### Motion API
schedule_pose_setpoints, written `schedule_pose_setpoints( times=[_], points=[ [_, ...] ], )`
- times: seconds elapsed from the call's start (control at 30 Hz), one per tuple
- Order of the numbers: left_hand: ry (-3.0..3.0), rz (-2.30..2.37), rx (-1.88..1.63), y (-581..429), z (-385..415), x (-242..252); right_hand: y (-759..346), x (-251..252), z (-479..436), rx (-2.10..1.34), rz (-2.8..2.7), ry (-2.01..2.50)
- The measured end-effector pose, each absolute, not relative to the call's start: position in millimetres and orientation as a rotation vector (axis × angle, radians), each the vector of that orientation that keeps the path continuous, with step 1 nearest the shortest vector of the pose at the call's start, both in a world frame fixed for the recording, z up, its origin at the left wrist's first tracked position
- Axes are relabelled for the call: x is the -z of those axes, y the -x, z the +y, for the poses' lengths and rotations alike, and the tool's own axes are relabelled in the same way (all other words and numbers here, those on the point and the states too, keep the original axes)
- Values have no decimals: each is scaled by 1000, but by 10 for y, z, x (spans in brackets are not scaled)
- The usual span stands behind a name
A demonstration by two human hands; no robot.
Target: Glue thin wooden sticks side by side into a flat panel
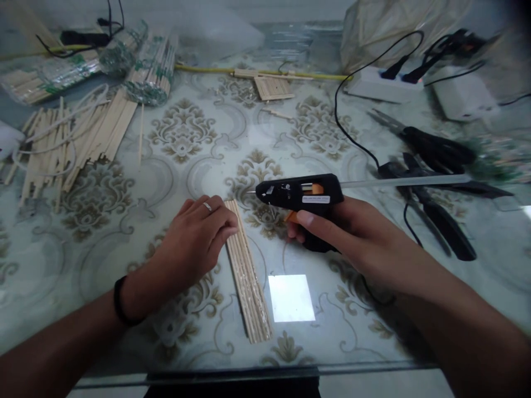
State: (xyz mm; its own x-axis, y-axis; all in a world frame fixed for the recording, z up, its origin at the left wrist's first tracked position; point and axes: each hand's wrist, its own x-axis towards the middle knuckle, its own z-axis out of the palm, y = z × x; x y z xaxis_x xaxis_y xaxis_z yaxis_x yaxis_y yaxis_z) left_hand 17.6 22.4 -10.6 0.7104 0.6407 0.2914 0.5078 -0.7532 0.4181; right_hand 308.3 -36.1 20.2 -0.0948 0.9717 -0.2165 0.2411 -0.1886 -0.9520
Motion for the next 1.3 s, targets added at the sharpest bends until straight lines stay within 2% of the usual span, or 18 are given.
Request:
schedule_pose_setpoints(
  times=[0.43,0.63,0.93,1.3],
  points=[
    [-2338,1192,-693,-9,320,50,-2931,-148,-370,-1831,-835,1254],
    [-2312,1284,-702,94,331,-23,-2848,-135,-377,-1828,-802,1143],
    [-2643,1016,-454,-36,-63,81,-2888,-142,-384,-1703,-803,1107],
    [-2558,1059,-478,-57,-63,55,-2866,-102,-465,-1855,-819,1109]
  ],
)
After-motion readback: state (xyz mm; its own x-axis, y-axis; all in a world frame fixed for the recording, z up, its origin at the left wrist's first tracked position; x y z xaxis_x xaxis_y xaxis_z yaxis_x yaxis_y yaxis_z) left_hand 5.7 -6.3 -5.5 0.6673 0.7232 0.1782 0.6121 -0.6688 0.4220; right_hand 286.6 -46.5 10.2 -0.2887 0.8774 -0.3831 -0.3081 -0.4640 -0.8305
